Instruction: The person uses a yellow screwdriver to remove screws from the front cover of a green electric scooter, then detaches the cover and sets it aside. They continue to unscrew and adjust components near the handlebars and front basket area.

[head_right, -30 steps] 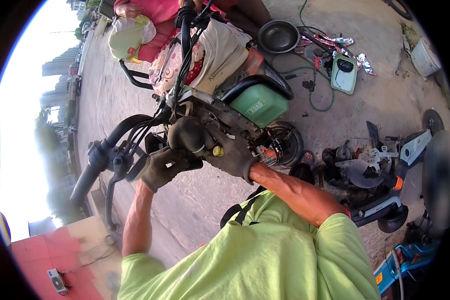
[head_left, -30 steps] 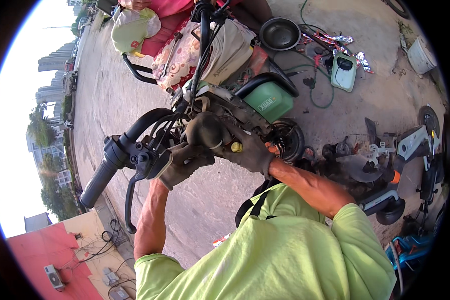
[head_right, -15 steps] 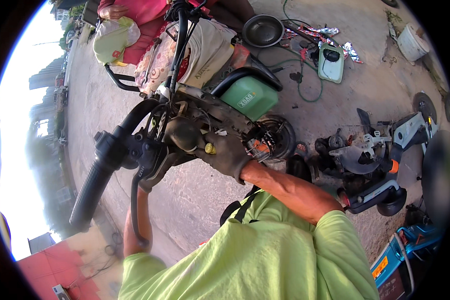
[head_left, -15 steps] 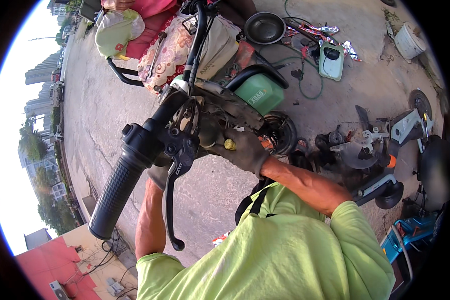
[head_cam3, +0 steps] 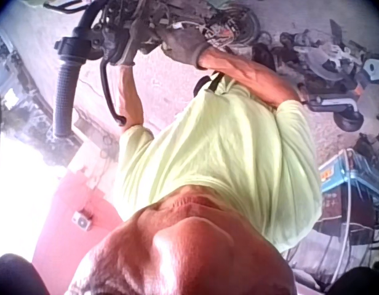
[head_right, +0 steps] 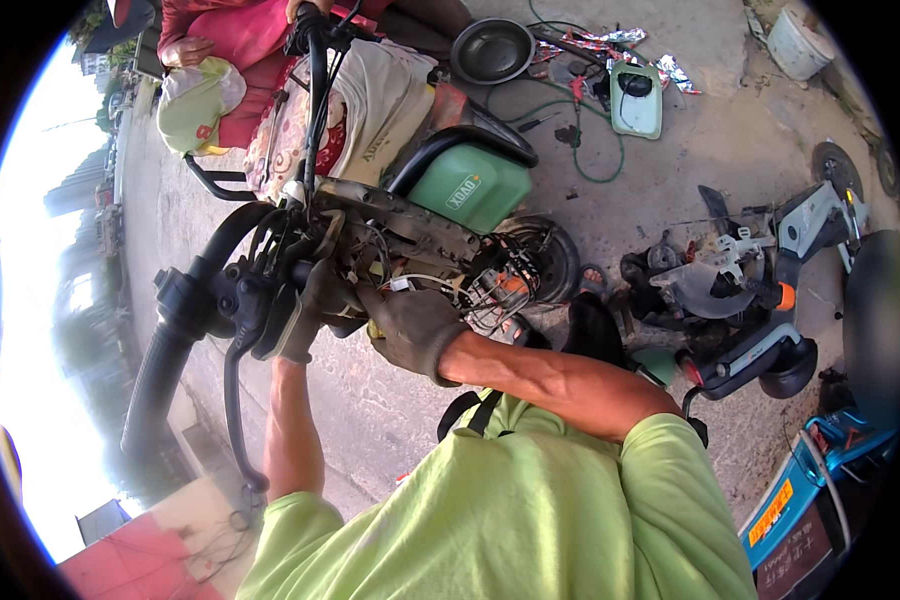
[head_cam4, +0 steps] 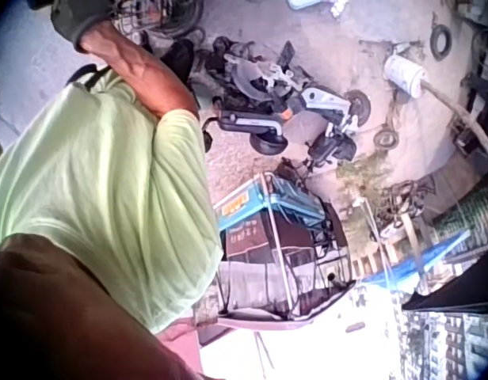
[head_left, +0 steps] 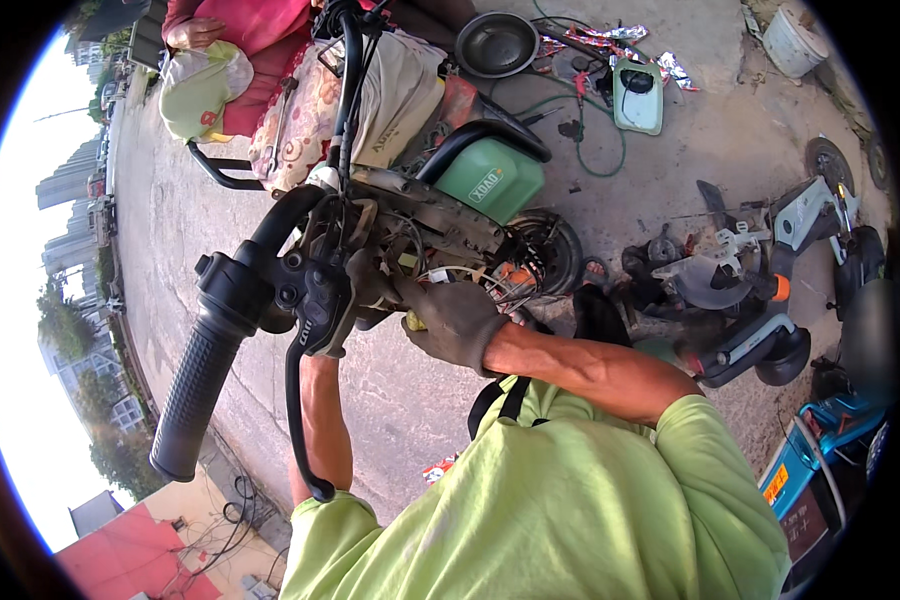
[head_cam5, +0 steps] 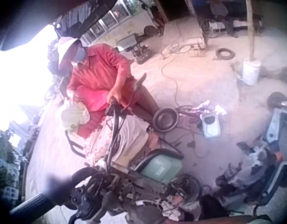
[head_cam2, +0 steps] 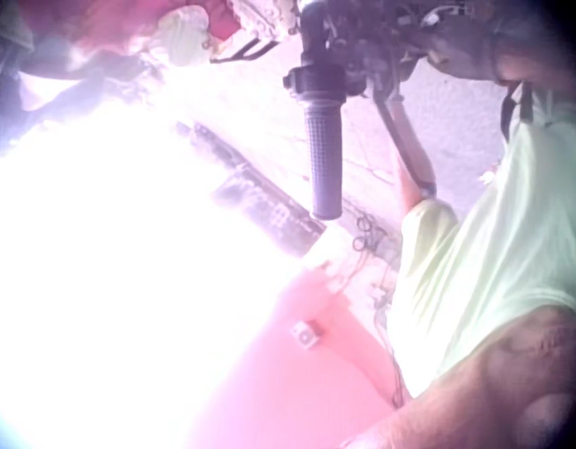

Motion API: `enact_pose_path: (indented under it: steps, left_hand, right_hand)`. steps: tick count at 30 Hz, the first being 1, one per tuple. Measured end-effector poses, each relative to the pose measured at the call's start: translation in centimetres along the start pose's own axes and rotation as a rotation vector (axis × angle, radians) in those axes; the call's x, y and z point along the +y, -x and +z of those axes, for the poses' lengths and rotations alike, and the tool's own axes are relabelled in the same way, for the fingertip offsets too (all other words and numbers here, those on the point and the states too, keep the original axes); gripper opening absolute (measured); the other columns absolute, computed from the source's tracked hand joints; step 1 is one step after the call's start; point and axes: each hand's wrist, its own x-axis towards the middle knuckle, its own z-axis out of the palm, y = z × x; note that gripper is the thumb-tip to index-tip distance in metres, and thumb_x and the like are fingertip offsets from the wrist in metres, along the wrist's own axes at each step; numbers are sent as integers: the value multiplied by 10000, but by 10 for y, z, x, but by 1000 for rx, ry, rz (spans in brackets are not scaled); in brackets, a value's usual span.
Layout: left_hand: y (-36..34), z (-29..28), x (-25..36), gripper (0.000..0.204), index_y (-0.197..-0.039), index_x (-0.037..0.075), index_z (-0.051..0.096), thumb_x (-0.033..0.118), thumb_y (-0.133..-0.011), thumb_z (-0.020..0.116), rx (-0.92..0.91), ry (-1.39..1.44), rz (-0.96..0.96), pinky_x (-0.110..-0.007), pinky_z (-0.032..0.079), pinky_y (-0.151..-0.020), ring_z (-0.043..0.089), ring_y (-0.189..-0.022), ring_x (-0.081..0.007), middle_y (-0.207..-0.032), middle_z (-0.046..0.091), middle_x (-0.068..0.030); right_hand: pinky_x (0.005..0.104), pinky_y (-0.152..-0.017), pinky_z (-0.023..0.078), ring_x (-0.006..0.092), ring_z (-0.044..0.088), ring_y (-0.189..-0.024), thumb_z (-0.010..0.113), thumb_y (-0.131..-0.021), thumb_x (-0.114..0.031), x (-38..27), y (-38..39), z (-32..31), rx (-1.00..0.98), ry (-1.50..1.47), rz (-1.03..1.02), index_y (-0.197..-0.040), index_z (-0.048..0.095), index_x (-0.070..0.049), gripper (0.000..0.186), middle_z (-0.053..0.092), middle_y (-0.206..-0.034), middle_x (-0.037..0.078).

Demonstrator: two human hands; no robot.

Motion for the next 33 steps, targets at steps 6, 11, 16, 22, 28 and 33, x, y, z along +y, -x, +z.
enact_pose_path:
  steps: [6, 11, 16, 22, 28, 33]
  left_hand:
    - [0, -19, 0, 189, -1062, 10, 716, 112, -905, 734, -36, -9, -10, -357, 541, -891, 691, -949, -218, -1037, 721, -112]
    - [2, -27, -7, 198, -1071, 10, 713, 121, -907, 731, -56, 1, -13, -356, 540, -892, 691, -950, -218, -1041, 721, -111]
    - [5, -30, -10, 208, -1080, 11, 710, 129, -910, 729, -67, 0, -14, -356, 540, -894, 690, -952, -219, -1045, 720, -109]
    - [5, -28, -8, 220, -1091, 12, 706, 139, -913, 725, -73, -12, -16, -355, 539, -895, 689, -954, -219, -1051, 719, -108]
    - [2, -24, -14, 231, -1102, 12, 702, 148, -915, 722, -73, -8, -11, -355, 538, -897, 688, -956, -219, -1056, 719, -106]
    - [4, -25, -16, 241, -1111, 13, 699, 156, -918, 719, -75, -8, -23, -354, 537, -898, 688, -958, -219, -1060, 718, -105]
  right_hand:
    - [435, -714, 574, 332, 719, -783, 718, -873, -270, 6, 40, -40, 137, -205, -1, -1246, 613, -42, 450, 714, -850, 165]
    - [359, -750, 561, 280, 711, -816, 713, -899, -353, 54, 53, -91, 530, -386, 153, -1034, 710, -31, 350, 728, -922, 127]
    - [315, -708, 537, 165, 667, -772, 711, -929, -391, 85, 60, -118, 598, -724, 407, -1011, 705, 21, 420, 705, -844, 66]
    - [220, -545, 462, 46, 558, -606, 775, -914, -319, 73, 56, -113, 559, -1071, 396, -1085, 721, 4, 369, 605, -755, -3]
    - [302, -654, 546, 127, 677, -718, 749, -934, -301, 65, 64, -68, 396, -624, 282, -1138, 686, 19, 385, 725, -859, 71]
    - [294, -669, 531, 120, 650, -754, 651, -989, -247, 75, 94, -64, 125, -875, 437, -1269, 585, 18, 391, 687, -917, 68]
